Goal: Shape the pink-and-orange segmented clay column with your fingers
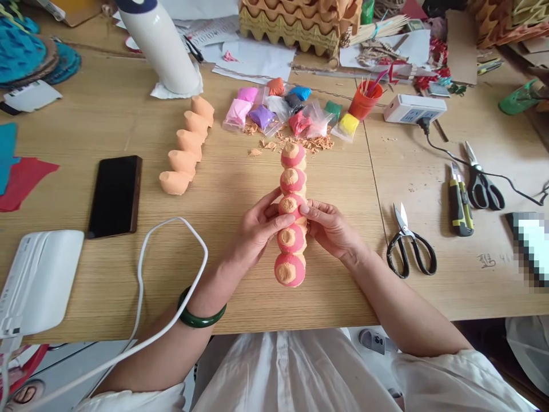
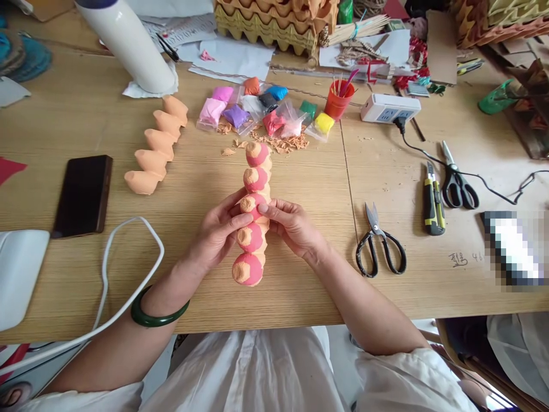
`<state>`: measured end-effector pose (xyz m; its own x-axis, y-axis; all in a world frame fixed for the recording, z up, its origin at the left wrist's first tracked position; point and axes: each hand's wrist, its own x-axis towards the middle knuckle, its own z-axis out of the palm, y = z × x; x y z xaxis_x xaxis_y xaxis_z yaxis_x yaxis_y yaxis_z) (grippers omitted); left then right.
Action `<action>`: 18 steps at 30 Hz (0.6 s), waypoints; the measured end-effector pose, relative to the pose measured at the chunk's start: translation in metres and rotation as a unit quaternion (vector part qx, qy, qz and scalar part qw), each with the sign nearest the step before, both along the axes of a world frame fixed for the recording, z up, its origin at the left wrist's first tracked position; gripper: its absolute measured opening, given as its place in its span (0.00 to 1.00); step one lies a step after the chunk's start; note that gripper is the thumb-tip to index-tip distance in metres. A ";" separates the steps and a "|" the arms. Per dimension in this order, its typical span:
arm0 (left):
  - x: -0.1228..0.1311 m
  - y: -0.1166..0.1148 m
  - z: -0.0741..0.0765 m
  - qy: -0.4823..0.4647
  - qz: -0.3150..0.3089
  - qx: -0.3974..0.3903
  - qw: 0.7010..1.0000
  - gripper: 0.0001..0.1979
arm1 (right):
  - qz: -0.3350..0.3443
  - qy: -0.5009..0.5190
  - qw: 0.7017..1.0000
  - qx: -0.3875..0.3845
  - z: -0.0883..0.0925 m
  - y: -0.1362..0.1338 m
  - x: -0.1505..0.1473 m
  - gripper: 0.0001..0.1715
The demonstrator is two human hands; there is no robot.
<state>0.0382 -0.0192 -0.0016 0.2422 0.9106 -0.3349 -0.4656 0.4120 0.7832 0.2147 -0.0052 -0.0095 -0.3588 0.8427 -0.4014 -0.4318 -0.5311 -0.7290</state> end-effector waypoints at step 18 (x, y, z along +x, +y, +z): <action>-0.008 0.004 -0.011 -0.004 0.005 -0.006 1.000 0.22 | 0.009 0.015 1.000 -0.003 -0.001 0.000 -0.001 0.22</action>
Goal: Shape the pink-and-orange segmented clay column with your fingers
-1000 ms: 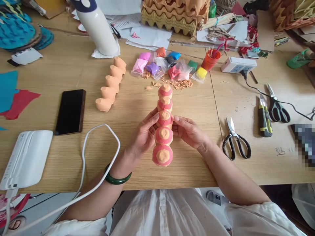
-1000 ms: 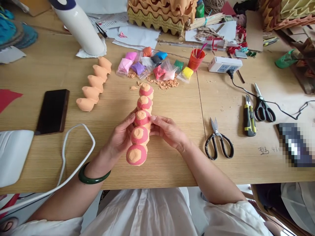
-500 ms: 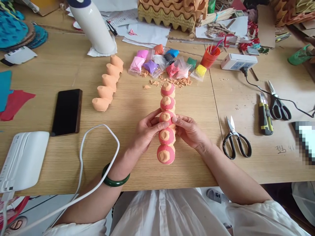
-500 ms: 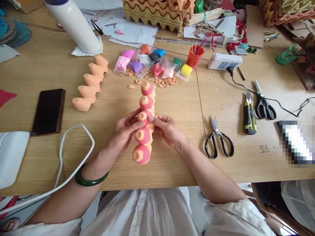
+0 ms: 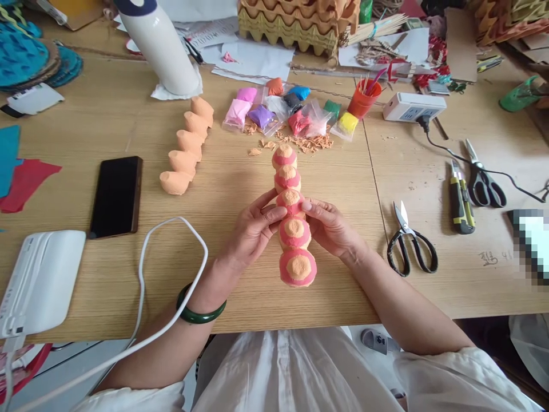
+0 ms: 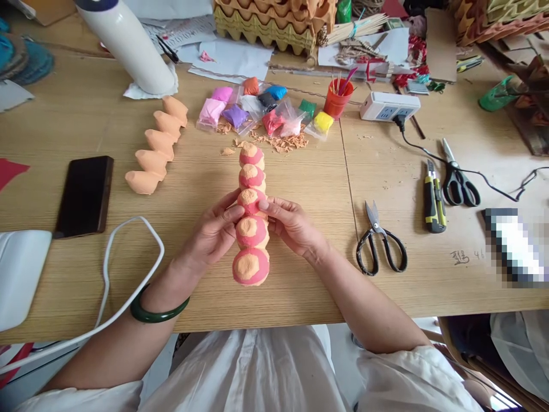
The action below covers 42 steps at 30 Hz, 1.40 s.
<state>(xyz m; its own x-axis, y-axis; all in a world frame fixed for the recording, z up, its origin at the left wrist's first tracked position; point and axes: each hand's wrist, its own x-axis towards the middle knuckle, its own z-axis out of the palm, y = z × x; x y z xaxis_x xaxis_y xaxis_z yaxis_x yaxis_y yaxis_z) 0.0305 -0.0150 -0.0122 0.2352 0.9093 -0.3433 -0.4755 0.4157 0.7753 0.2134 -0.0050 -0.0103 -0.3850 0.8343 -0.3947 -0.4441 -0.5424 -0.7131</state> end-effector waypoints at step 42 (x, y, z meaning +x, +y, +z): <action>-0.019 0.012 0.000 0.171 -0.016 0.075 0.982 0.32 | -0.025 -0.072 0.996 0.052 0.011 -0.009 -0.009 0.29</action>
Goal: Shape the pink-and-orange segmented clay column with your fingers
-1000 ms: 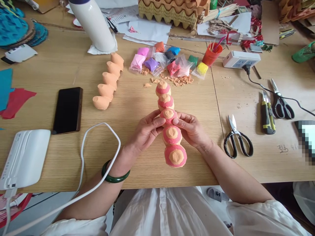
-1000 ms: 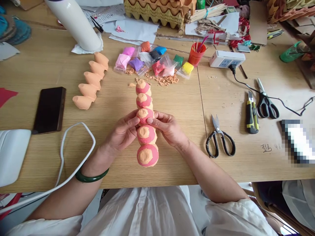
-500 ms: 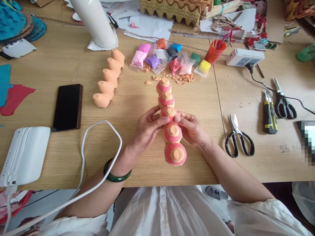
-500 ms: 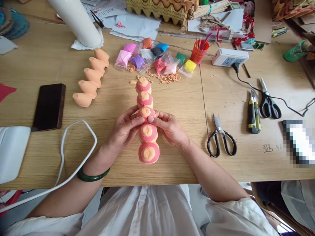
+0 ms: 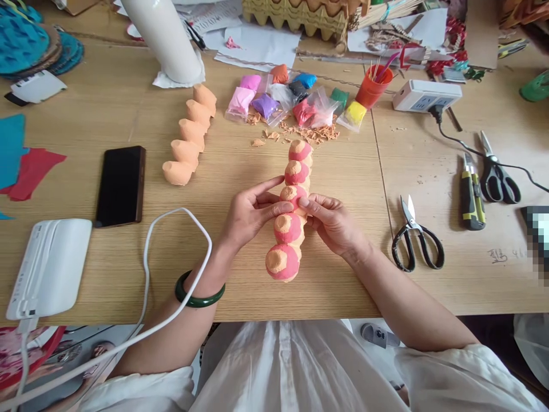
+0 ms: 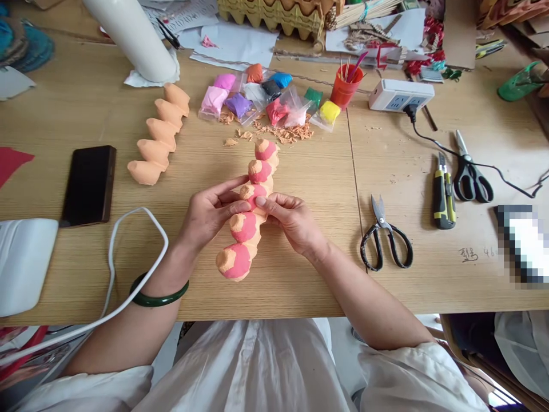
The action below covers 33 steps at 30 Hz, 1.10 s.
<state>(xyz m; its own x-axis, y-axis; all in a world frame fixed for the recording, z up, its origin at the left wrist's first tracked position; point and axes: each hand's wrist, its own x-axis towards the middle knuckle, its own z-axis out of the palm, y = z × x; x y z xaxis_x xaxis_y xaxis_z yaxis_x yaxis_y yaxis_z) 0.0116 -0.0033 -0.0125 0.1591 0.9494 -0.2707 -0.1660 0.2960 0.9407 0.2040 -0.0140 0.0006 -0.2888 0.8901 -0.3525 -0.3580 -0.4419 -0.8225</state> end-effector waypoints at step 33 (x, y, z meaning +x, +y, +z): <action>0.010 -0.019 0.003 0.088 0.012 0.189 0.978 0.36 | -0.022 -0.039 0.994 0.099 -0.008 -0.005 -0.001 0.20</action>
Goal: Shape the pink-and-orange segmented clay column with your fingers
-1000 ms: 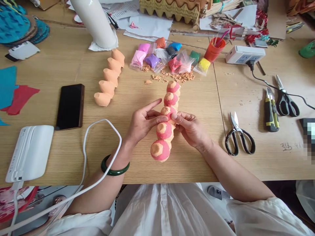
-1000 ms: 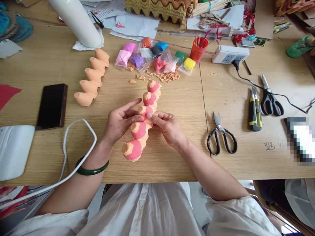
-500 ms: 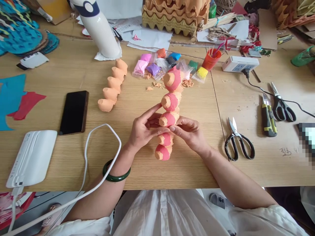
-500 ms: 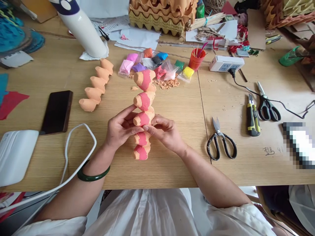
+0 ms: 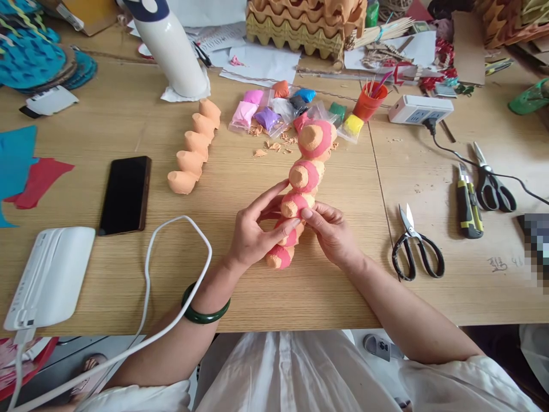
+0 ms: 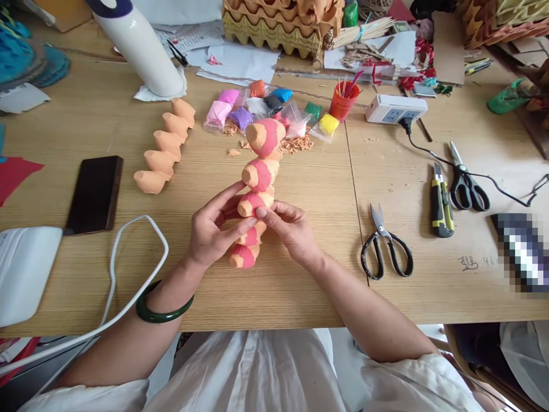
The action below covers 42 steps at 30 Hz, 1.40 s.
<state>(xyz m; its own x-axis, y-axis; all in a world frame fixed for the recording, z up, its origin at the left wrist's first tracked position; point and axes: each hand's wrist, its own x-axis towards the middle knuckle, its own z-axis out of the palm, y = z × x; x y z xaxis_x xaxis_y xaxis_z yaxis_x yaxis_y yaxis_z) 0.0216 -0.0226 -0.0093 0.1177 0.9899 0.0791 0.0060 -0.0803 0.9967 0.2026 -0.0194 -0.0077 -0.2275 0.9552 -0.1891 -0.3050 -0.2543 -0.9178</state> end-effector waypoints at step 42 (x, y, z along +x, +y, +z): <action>0.000 0.010 -0.002 -0.246 -0.136 -0.250 0.927 0.17 | 0.132 0.094 0.978 -0.133 -0.002 0.011 0.011 0.24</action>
<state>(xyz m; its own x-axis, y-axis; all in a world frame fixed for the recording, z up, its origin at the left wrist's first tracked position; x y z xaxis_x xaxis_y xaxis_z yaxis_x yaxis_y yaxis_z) 0.0221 -0.0124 -0.0117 0.4394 0.8563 -0.2713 -0.4111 0.4602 0.7869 0.2139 -0.0080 -0.0102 -0.5147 0.7807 -0.3543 -0.3536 -0.5698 -0.7418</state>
